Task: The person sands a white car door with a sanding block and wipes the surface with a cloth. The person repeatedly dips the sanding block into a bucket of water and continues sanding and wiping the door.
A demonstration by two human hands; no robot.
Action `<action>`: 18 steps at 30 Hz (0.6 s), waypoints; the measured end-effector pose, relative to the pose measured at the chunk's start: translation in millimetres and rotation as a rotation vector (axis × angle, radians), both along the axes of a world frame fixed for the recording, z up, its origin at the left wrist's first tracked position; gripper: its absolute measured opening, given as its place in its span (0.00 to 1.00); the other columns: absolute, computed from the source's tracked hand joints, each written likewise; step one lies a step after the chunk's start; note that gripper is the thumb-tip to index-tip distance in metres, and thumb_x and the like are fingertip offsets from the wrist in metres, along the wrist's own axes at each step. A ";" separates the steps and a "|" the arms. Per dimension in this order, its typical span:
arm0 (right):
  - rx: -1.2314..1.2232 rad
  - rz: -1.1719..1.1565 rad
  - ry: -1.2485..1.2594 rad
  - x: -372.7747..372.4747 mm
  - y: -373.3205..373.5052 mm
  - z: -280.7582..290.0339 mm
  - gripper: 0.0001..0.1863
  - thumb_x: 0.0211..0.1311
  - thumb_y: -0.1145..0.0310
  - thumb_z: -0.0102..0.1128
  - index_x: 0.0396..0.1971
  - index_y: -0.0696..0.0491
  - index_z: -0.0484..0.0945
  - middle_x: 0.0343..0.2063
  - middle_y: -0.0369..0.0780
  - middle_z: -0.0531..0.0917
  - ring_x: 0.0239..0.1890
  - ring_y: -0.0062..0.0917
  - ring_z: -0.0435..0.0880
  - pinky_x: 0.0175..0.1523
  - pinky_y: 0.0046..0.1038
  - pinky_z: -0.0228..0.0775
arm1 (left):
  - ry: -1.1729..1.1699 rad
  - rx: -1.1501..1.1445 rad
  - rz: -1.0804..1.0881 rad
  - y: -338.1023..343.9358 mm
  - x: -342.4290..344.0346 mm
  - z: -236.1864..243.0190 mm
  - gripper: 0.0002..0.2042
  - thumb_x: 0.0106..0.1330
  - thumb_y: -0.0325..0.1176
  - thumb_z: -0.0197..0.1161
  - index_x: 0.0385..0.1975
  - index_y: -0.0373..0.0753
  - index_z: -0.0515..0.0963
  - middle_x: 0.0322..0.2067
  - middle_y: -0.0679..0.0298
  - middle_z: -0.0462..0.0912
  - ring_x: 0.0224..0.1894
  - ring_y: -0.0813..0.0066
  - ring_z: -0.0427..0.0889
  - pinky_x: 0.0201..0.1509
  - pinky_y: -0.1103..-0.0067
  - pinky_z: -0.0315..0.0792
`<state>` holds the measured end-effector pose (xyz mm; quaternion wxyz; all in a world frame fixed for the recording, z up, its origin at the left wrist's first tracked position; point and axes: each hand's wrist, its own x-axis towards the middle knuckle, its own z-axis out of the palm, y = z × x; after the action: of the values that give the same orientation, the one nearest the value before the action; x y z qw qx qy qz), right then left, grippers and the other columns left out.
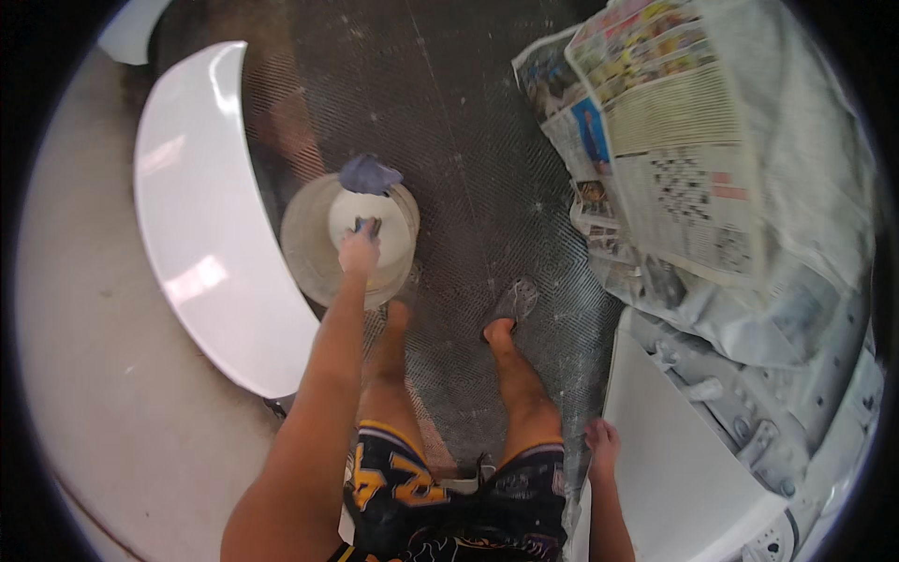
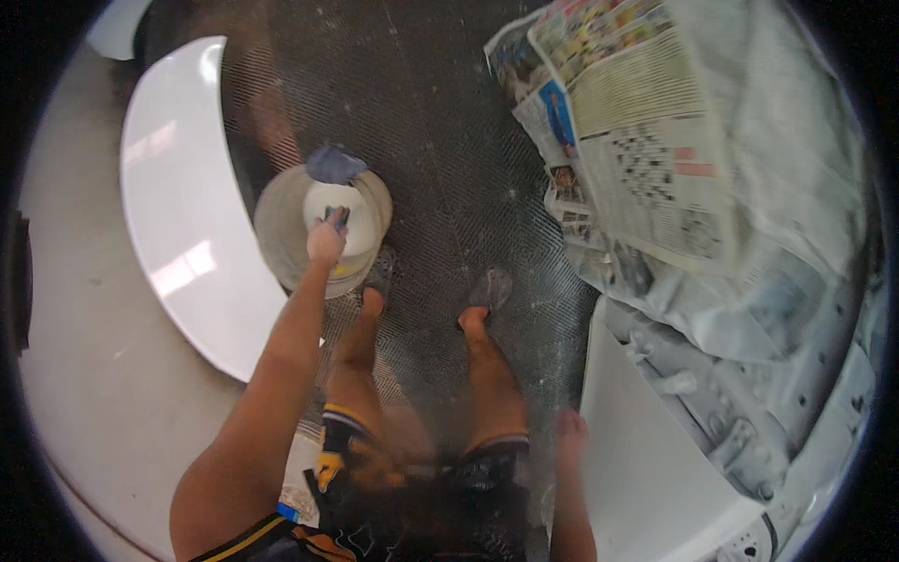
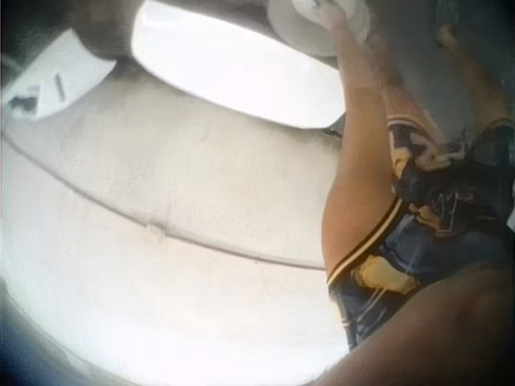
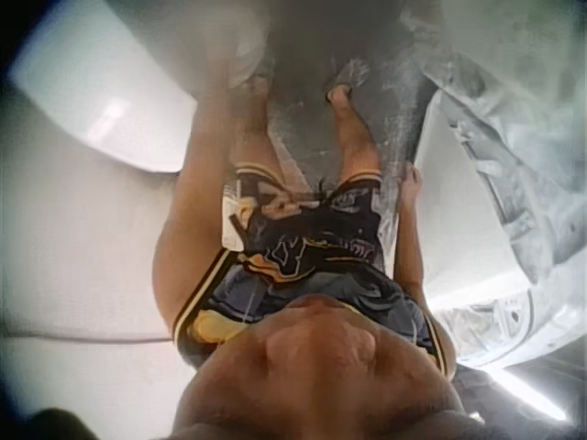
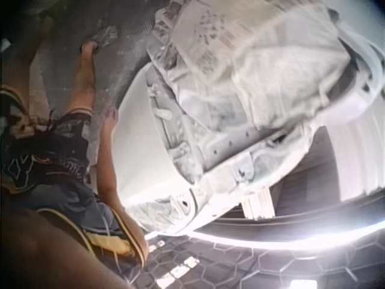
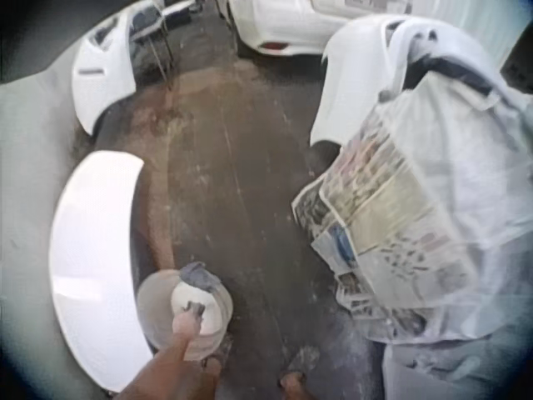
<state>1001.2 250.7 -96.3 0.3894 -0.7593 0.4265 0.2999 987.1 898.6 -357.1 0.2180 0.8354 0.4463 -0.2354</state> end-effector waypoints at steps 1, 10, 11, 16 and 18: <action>-0.068 -0.053 0.011 -22.6 -23.2 -9.5 0.16 0.75 0.60 0.60 0.55 0.53 0.80 0.46 0.38 0.87 0.48 0.24 0.87 0.52 0.29 0.75 | -0.020 0.041 -0.096 3.4 1.5 -40.5 0.29 0.65 0.40 0.68 0.68 0.62 0.74 0.55 0.47 0.76 0.54 0.42 0.80 0.56 0.55 0.78; -0.381 0.588 0.258 -129.5 -12.7 11.5 0.14 0.72 0.64 0.63 0.43 0.61 0.86 0.38 0.40 0.88 0.41 0.30 0.87 0.50 0.30 0.78 | 0.136 0.027 -0.571 11.2 -16.5 -214.9 0.14 0.70 0.41 0.63 0.52 0.51 0.84 0.53 0.51 0.80 0.55 0.50 0.80 0.56 0.63 0.78; -0.402 0.630 0.274 -125.1 -4.0 11.2 0.14 0.72 0.65 0.63 0.44 0.61 0.85 0.39 0.40 0.89 0.41 0.29 0.87 0.51 0.29 0.77 | 0.038 -0.086 -0.346 17.5 -15.1 -207.9 0.15 0.70 0.42 0.63 0.53 0.50 0.84 0.50 0.51 0.82 0.54 0.53 0.82 0.56 0.64 0.78; -0.342 0.574 0.126 -102.0 29.9 10.7 0.14 0.74 0.66 0.62 0.48 0.61 0.84 0.40 0.40 0.89 0.44 0.26 0.86 0.54 0.28 0.76 | -0.146 -0.807 0.531 56.0 0.5 -74.1 0.24 0.70 0.44 0.65 0.61 0.36 0.78 0.36 0.55 0.85 0.44 0.62 0.86 0.56 0.65 0.79; -0.327 0.562 0.096 -79.9 49.8 8.7 0.14 0.75 0.66 0.61 0.49 0.61 0.84 0.40 0.40 0.88 0.44 0.26 0.86 0.54 0.28 0.76 | -0.207 -1.024 0.670 71.1 -6.4 -7.8 0.26 0.71 0.45 0.65 0.61 0.30 0.77 0.36 0.56 0.85 0.42 0.62 0.86 0.55 0.65 0.79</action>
<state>921.3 300.5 -87.6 0.1441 -0.8848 0.2606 0.3585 980.7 969.7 -365.0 0.6953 0.4579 0.4911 -0.2564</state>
